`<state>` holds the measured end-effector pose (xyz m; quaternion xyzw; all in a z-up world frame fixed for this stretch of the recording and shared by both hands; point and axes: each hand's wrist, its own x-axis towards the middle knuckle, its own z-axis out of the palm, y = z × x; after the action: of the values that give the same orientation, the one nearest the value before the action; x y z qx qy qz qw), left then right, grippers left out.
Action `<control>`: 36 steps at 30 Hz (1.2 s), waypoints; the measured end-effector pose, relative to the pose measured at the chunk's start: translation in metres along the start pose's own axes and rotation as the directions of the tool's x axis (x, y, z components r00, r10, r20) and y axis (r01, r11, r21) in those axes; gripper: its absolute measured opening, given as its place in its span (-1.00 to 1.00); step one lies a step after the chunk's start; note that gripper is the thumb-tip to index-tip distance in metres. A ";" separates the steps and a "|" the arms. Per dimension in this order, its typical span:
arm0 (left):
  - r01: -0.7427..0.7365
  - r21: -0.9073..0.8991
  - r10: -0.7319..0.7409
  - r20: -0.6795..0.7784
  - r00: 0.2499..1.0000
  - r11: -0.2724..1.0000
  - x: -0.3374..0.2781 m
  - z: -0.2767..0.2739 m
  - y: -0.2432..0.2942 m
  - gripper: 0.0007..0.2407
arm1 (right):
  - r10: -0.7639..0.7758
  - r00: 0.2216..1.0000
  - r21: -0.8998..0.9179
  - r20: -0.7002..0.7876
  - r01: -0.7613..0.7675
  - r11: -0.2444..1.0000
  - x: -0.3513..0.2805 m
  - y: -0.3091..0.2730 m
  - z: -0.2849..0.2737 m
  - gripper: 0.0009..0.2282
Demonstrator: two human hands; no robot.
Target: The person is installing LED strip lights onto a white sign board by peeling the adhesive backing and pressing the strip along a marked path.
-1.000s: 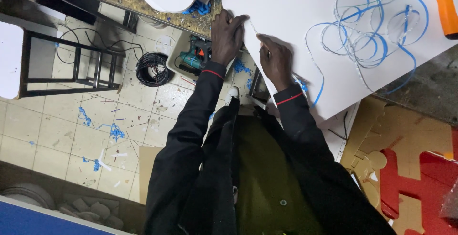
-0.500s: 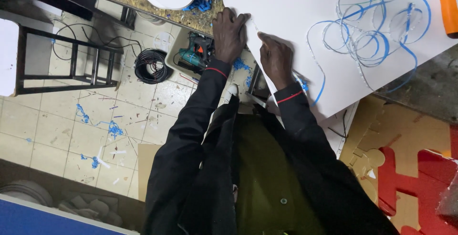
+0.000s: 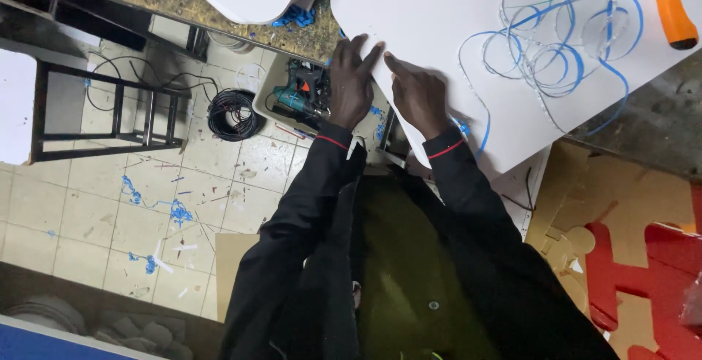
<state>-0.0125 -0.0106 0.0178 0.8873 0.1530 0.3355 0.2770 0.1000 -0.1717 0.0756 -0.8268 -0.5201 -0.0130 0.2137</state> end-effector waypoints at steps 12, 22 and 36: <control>-0.096 -0.054 0.106 0.252 0.962 0.994 0.022 0.013 -0.044 -0.43 | 0.079 0.996 -0.021 -0.041 -0.080 0.997 0.026 0.020 0.023 -0.54; -0.151 -0.053 0.159 0.218 0.963 0.987 0.106 0.065 -0.084 -0.62 | 0.074 0.997 0.247 0.036 -0.081 0.966 0.077 0.064 0.033 -0.57; -0.101 -0.100 0.100 -0.013 0.995 0.990 0.099 0.066 -0.066 -0.61 | 0.052 0.998 0.254 0.024 -0.056 0.966 0.005 0.058 0.021 -0.60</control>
<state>0.0988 0.0622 -0.0120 0.8775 0.0921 0.3600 0.3033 0.1480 -0.1809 0.0380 -0.8065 -0.4966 0.0668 0.3139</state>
